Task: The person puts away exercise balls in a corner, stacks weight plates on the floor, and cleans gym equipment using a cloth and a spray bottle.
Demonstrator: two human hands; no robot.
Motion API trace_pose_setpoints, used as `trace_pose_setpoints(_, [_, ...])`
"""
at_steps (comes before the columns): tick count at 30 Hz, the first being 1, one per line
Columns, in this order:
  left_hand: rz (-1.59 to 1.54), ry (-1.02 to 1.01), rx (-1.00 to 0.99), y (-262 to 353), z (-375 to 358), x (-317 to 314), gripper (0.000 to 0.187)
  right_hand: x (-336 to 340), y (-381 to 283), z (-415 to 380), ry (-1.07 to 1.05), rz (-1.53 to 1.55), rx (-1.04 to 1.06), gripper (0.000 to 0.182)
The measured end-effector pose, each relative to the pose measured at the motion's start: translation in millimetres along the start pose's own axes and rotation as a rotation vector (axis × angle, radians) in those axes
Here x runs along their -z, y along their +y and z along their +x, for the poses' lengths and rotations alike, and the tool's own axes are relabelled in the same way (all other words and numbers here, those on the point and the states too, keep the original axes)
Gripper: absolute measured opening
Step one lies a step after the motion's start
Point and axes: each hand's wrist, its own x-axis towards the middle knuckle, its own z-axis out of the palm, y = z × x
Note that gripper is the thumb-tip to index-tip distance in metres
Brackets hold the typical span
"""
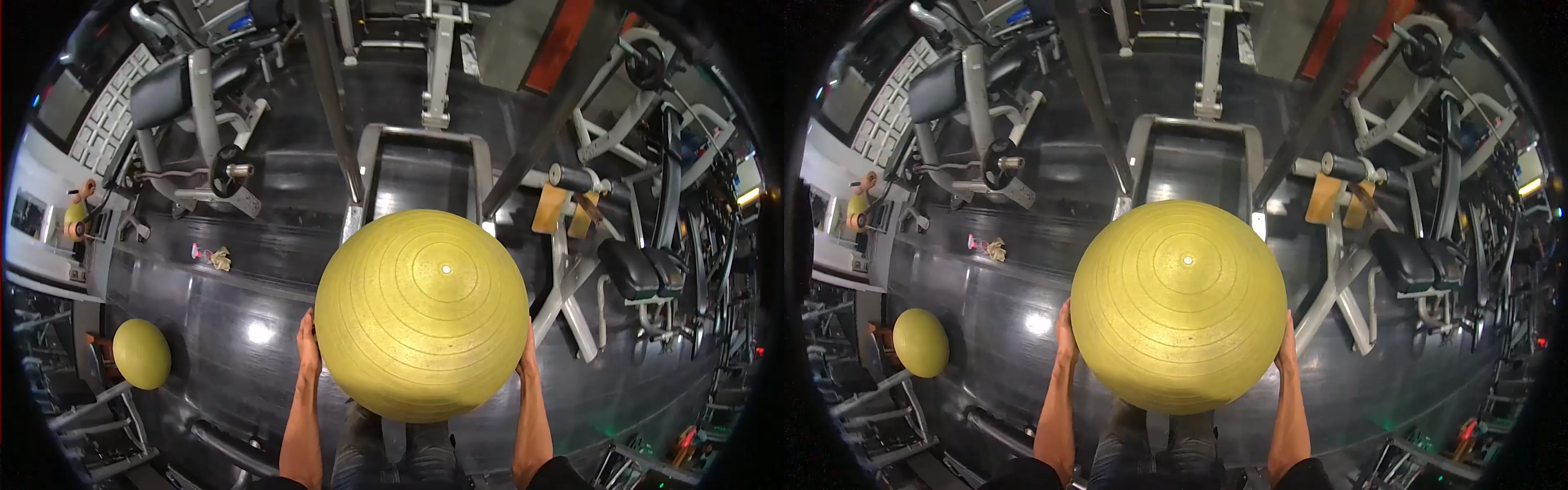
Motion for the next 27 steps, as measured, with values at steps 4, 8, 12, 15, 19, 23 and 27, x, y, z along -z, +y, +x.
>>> trace_pose_setpoints(4, [0.003, 0.018, 0.160, 20, -17, 11, 0.054, -28, -41, -26, -0.041, -0.065, 0.053, 0.060])
trace_pose_setpoints(8, [-0.240, 0.008, 0.043, 27, -38, 12, 0.056, -34, -58, -32, -0.111, -0.145, 0.115, 0.061])
trace_pose_setpoints(12, [-0.292, -0.008, 0.041, 82, -87, 0, 0.060, -37, -69, -21, -0.178, -0.166, 0.160, 0.061])
trace_pose_setpoints(15, [-0.374, -0.048, 0.049, 88, -114, 9, 0.062, -46, -80, -14, -0.222, -0.191, 0.105, 0.062])
trace_pose_setpoints(19, [-0.388, 0.061, -0.072, 90, -142, 36, 0.063, -103, -110, -40, -0.355, -0.250, 0.167, 0.063])
trace_pose_setpoints(23, [-0.369, 0.155, -0.155, 102, -167, 61, 0.063, -152, -118, -39, -0.449, -0.256, 0.119, 0.062])
trace_pose_setpoints(27, [-0.476, 0.263, -0.168, 114, -193, 97, 0.063, -207, -108, -37, -0.538, -0.403, 0.145, 0.063])
